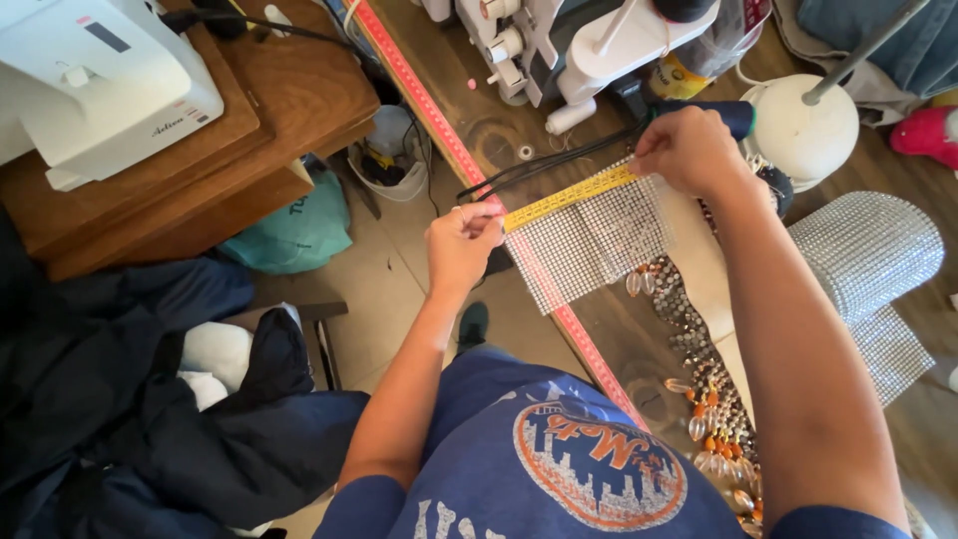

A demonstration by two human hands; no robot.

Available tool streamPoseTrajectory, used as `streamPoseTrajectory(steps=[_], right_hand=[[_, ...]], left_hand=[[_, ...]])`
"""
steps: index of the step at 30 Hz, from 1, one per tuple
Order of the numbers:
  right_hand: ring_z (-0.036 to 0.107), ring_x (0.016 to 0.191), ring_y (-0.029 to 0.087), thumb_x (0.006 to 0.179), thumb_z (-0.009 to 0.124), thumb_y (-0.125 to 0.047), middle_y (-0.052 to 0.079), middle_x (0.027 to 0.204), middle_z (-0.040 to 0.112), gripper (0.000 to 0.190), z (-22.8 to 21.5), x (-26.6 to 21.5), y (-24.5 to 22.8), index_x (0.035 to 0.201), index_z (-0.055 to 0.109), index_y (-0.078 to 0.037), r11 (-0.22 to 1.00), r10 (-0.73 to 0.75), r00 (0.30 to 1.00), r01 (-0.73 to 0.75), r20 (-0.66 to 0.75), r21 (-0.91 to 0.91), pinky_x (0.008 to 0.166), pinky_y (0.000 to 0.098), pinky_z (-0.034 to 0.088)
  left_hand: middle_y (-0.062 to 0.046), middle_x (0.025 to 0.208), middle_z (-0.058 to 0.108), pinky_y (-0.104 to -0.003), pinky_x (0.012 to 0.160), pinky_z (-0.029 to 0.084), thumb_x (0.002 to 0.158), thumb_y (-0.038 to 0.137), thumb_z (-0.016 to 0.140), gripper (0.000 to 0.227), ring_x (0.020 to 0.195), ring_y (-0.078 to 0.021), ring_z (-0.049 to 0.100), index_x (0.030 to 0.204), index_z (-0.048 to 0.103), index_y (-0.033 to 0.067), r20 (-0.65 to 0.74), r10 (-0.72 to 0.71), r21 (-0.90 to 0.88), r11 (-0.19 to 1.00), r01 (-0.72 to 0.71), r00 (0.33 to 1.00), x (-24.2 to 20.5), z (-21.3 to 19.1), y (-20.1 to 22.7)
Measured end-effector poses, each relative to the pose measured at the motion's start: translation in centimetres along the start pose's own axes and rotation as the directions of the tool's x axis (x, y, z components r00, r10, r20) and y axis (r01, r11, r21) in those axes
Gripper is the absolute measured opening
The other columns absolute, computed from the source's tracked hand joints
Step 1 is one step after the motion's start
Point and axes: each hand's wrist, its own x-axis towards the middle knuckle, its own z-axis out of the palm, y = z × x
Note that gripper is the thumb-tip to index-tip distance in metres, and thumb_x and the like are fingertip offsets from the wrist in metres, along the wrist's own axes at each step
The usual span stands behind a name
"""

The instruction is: The person measures a piece of silver rhinestone mesh fabric using a yellow measuring tape and marks the measurements in a notebook. They then use scissors to cut the mesh fabric to the desired size and place it on a beige fabric strip decorated with beads.

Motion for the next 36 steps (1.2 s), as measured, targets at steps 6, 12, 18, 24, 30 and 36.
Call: streamPoseTrajectory(steps=[6, 12, 18, 24, 30, 36], right_hand=[[0.073, 0.096, 0.034, 0.079, 0.081, -0.03, -0.003, 0.089, 0.076, 0.013, 0.7, 1.0, 0.3, 0.092, 0.079, -0.033, 0.998, 0.034, 0.999, -0.034, 0.013, -0.047, 0.088, 0.0517, 0.058], [0.072, 0.099, 0.039, 0.081, 0.08, -0.028, 0.001, 0.091, 0.077, 0.013, -0.5, 0.3, -1.0, 0.093, 0.08, -0.034, 0.995, 0.046, 0.999, -0.044, 0.01, -0.089, 0.092, 0.0531, 0.057], [0.072, 0.1, 0.042, 0.083, 0.078, -0.026, 0.006, 0.095, 0.078, 0.013, -0.2, 0.5, -0.5, 0.094, 0.081, -0.033, 0.998, 0.041, 0.999, -0.041, 0.003, -0.047, 0.092, 0.0547, 0.057], [0.071, 0.101, 0.044, 0.086, 0.073, -0.021, 0.011, 0.094, 0.078, 0.015, 0.1, 0.5, -0.1, 0.095, 0.081, -0.029, 1.0, 0.002, 1.0, -0.002, -0.01, -0.017, 0.094, 0.0557, 0.056], [0.071, 0.101, 0.041, 0.084, 0.075, -0.02, 0.007, 0.092, 0.077, 0.013, 0.1, 0.5, 0.0, 0.094, 0.08, -0.028, 1.0, -0.025, 0.999, 0.024, -0.025, -0.019, 0.094, 0.0546, 0.056], [0.072, 0.099, 0.039, 0.084, 0.075, -0.021, 0.004, 0.089, 0.077, 0.012, 0.4, 1.0, 0.6, 0.092, 0.08, -0.029, 0.997, -0.046, 0.998, 0.044, -0.03, -0.056, 0.094, 0.0532, 0.057]], left_hand=[[-0.008, 0.078, 0.078, -0.025, 0.061, 0.063, 0.078, 0.013, 0.081, 0.017, 0.066, -0.0118, 0.073, 0.095, 0.082, 0.0152, -0.049, 0.005, 0.143, 0.99, 0.002, 0.999, 0.1, 0.3, -0.6], [-0.007, 0.074, 0.077, -0.026, 0.057, 0.06, 0.075, 0.014, 0.083, 0.016, 0.062, -0.0111, 0.071, 0.092, 0.083, 0.0152, -0.074, 0.023, 0.152, 0.988, -0.012, 0.997, 0.7, 0.6, -1.6], [-0.007, 0.074, 0.076, -0.027, 0.056, 0.06, 0.074, 0.017, 0.084, 0.017, 0.063, -0.012, 0.071, 0.091, 0.083, 0.0162, -0.076, 0.015, 0.174, 0.985, -0.002, 0.997, 0.6, 0.6, -1.5], [-0.008, 0.074, 0.076, -0.027, 0.055, 0.06, 0.075, 0.016, 0.083, 0.017, 0.063, -0.0124, 0.072, 0.092, 0.083, 0.0157, -0.068, -0.003, 0.16, 0.987, 0.014, 0.998, 0.6, 0.6, -1.0], [-0.01, 0.074, 0.076, -0.026, 0.055, 0.06, 0.075, 0.014, 0.083, 0.018, 0.062, -0.0125, 0.072, 0.093, 0.082, 0.013, -0.061, -0.005, 0.106, 0.994, 0.011, 0.998, 0.6, 0.5, -1.1], [-0.011, 0.074, 0.076, -0.025, 0.054, 0.06, 0.075, 0.012, 0.083, 0.018, 0.061, -0.0127, 0.072, 0.093, 0.082, 0.0105, -0.049, 0.001, 0.067, 0.998, 0.002, 0.999, 0.5, 0.3, -0.6]])
